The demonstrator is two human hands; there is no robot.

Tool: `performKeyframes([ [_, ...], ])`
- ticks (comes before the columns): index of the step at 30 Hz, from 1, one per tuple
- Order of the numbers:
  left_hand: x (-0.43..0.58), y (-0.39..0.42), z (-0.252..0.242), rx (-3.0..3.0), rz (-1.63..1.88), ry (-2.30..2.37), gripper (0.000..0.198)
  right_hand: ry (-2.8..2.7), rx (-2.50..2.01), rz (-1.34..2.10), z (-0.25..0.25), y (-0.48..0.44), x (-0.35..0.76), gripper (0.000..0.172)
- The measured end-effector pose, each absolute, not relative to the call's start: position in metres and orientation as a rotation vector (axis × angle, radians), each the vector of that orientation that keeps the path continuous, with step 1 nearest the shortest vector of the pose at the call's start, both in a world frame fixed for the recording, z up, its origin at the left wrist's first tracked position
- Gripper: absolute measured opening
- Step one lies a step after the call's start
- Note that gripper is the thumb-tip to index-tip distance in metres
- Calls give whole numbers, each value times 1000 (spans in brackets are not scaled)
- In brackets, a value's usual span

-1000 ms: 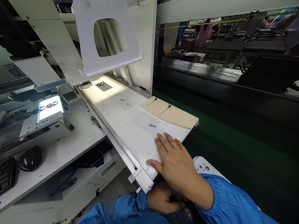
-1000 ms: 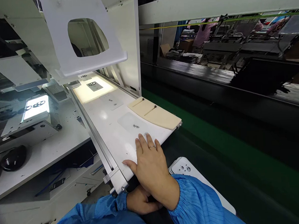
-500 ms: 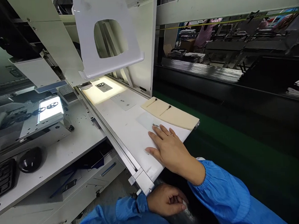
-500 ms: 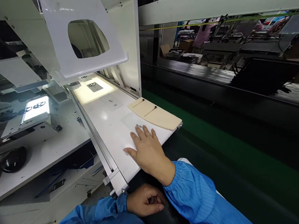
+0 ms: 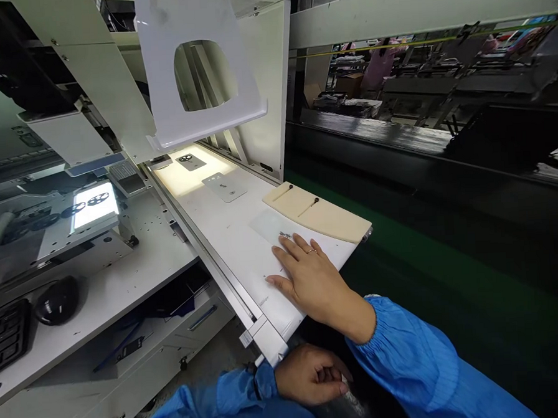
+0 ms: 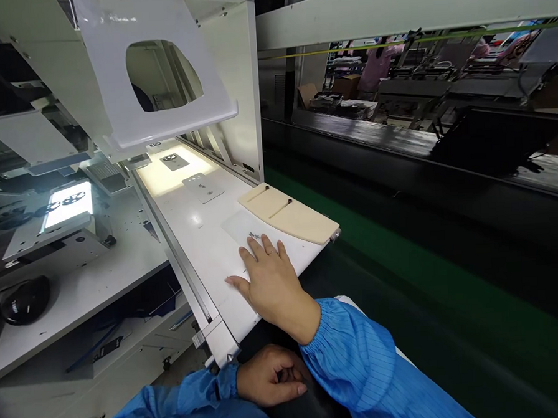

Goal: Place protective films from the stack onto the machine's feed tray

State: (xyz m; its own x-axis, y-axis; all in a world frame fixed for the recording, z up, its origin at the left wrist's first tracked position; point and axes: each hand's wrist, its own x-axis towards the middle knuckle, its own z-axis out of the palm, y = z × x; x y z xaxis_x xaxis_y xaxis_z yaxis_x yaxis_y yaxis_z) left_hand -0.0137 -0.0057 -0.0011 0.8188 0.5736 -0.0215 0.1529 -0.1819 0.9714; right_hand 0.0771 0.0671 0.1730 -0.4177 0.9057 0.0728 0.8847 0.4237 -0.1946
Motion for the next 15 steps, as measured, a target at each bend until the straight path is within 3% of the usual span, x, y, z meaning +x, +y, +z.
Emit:
performKeyframes([
  [15,-14,-6,-3,1682,420,574,30,-2486,-1594,137,173,68,76,64],
])
